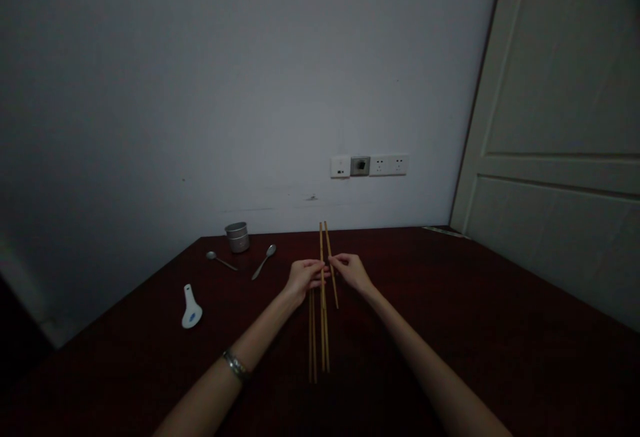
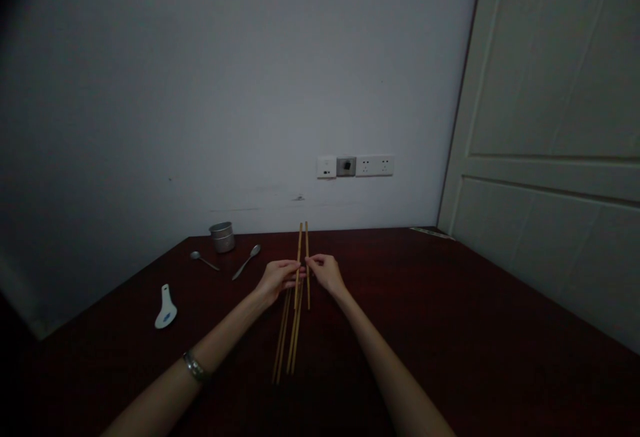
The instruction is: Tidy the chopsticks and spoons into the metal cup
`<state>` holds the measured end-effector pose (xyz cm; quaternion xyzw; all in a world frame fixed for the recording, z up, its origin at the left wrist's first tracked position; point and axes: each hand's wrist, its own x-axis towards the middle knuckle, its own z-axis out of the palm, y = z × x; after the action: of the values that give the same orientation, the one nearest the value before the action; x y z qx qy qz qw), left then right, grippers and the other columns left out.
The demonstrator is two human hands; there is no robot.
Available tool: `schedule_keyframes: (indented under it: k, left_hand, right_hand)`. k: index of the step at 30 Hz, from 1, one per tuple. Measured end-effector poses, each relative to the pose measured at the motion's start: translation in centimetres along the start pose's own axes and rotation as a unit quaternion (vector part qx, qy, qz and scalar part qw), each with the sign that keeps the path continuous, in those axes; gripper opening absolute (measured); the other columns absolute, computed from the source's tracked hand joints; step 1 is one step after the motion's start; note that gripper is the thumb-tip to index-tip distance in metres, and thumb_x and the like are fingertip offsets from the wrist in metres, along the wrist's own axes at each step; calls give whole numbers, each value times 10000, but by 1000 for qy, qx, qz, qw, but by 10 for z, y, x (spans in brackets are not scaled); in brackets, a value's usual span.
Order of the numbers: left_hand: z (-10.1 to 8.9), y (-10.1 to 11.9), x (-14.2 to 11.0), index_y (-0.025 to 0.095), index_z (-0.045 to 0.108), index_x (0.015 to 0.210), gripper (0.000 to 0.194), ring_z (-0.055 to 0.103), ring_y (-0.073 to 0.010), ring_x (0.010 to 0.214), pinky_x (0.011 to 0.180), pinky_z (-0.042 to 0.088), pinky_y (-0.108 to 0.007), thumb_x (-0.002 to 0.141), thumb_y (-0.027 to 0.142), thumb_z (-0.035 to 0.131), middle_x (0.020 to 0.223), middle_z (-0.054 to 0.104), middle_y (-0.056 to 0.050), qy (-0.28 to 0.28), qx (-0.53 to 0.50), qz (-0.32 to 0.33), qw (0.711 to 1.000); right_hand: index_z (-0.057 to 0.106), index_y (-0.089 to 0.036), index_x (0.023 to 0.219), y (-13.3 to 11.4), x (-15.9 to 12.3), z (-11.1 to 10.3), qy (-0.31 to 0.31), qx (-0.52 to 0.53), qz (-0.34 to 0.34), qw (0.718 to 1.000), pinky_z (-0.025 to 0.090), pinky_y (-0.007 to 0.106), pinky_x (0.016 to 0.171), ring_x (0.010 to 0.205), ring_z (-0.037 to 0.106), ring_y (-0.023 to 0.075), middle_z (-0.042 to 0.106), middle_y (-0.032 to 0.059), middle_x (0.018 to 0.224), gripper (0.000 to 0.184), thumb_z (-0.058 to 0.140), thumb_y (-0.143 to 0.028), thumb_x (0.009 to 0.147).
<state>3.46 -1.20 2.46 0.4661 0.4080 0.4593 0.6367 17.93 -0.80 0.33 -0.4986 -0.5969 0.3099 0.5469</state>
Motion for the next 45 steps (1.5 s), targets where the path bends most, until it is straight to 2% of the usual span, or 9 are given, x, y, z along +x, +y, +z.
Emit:
schedule_keyframes:
  k: [7,12,18,26,33,37,41,45]
  left_hand:
    - [-5,-4,-4,77,613,720,73,637,-151,602,551,511,-252,685,133,644,708,668,-109,-17,-1,4,1000]
    - [-7,-7,-3,78,627,718,108,634,-159,624,558,510,-263,657,156,669,713,665,-105,-22,3,27,999]
    - [-10,-10,-1,83,637,735,168,645,-180,661,588,509,-274,626,192,704,717,672,-116,-36,4,28,999]
    - [-13,-15,5,97,644,762,150,650,-186,705,658,514,-300,630,151,688,740,678,-104,-74,-20,17,997]
    - [-11,-14,2,105,644,769,134,650,-173,701,656,503,-281,646,152,667,738,682,-100,-79,-1,16,997]
    - [-6,-11,-3,101,635,757,137,651,-168,690,645,499,-269,633,146,676,784,685,-112,-81,-5,2,997]
    - [0,-9,-10,94,622,730,143,649,-168,654,592,488,-252,613,140,690,780,682,-123,-84,-7,-6,996]
    - [4,-6,-17,91,609,725,131,649,-172,648,577,484,-250,617,121,676,768,680,-125,-86,-10,-10,996]
  right_hand:
    - [656,-92,694,4,-3,9,-26,56,7,998,357,209,463,470,467,91,608,33,556,365,579,-444,642]
    - [668,-100,729,6,-5,9,-32,59,28,997,298,193,377,399,399,67,586,13,533,407,597,-485,620]
    - [682,-104,779,7,-6,11,-46,65,34,996,281,184,335,363,385,55,574,1,521,444,618,-507,605]
    - [693,-107,772,6,-7,6,-49,113,65,990,301,169,359,399,436,56,608,14,531,404,680,-457,572]
    - [679,-118,841,-3,-10,1,-70,135,93,984,341,156,381,469,533,80,657,42,619,380,711,-393,580]
    - [622,-136,989,-11,0,-3,-20,175,121,977,440,175,420,495,573,94,661,38,658,422,703,-334,625]
    - [525,-169,1135,-21,17,-11,23,220,103,970,511,220,488,554,608,112,667,33,738,511,685,-283,663]
    - [490,-188,1164,-28,28,-11,20,219,73,973,521,238,501,583,625,127,674,34,770,534,680,-253,669]
